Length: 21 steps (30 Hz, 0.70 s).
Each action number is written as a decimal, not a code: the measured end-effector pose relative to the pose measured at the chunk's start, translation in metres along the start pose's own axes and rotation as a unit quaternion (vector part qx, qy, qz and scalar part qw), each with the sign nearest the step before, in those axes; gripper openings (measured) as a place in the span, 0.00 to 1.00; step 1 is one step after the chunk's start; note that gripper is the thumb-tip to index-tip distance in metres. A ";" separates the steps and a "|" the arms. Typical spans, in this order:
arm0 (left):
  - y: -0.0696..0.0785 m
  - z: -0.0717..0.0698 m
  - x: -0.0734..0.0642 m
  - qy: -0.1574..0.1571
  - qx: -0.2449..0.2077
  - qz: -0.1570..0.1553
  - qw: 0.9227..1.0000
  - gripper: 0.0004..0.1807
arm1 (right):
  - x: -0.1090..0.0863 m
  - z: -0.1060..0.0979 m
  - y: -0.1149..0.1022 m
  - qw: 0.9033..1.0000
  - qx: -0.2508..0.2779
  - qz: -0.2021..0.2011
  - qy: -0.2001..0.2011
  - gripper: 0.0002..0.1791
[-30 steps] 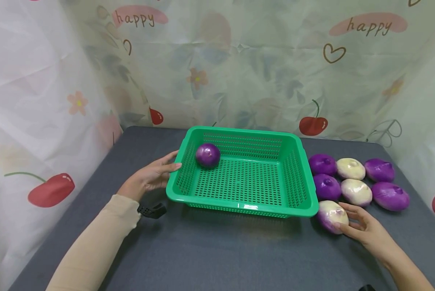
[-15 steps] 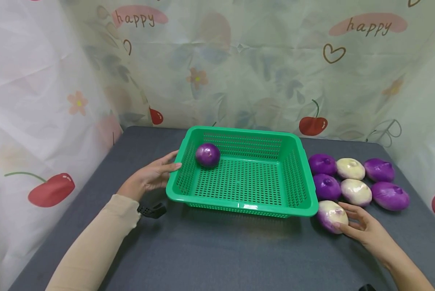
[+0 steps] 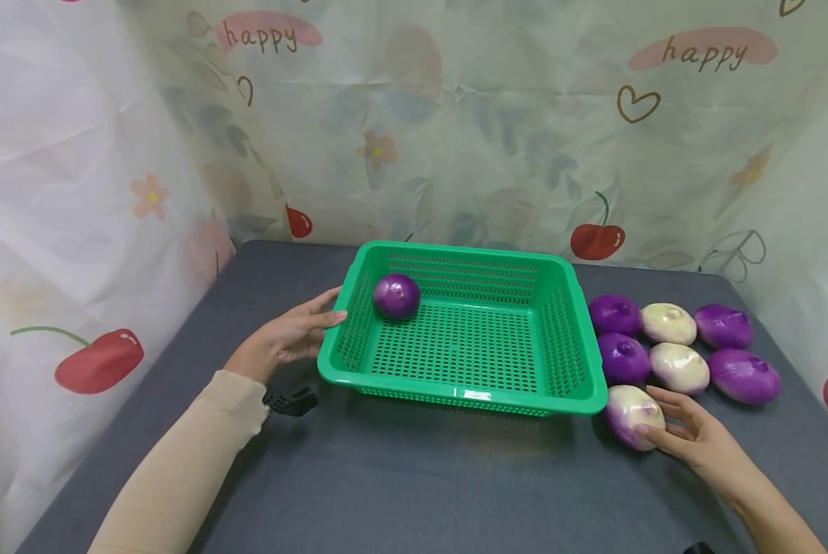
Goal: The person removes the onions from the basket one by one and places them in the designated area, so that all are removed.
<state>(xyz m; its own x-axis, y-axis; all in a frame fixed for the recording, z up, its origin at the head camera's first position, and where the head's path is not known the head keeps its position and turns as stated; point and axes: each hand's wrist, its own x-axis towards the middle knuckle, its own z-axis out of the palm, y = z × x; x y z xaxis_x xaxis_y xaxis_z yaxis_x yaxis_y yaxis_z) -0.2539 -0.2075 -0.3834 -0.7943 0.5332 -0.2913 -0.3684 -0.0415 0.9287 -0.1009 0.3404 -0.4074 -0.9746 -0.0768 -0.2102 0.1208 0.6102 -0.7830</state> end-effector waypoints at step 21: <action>0.001 -0.001 -0.001 -0.013 0.000 0.004 1.000 0.39 | 0.011 -0.027 -0.021 0.994 0.008 -0.096 0.052 0.29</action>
<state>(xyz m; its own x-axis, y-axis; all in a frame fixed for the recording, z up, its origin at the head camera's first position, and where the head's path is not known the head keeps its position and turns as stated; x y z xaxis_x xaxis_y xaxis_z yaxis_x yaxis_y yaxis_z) -0.2539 -0.2087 -0.3824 -0.7846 0.5547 -0.2770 -0.3614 -0.0463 0.9312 -0.1193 0.3479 -0.3777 -0.9941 -0.1088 0.0051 -0.0677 0.5799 -0.8119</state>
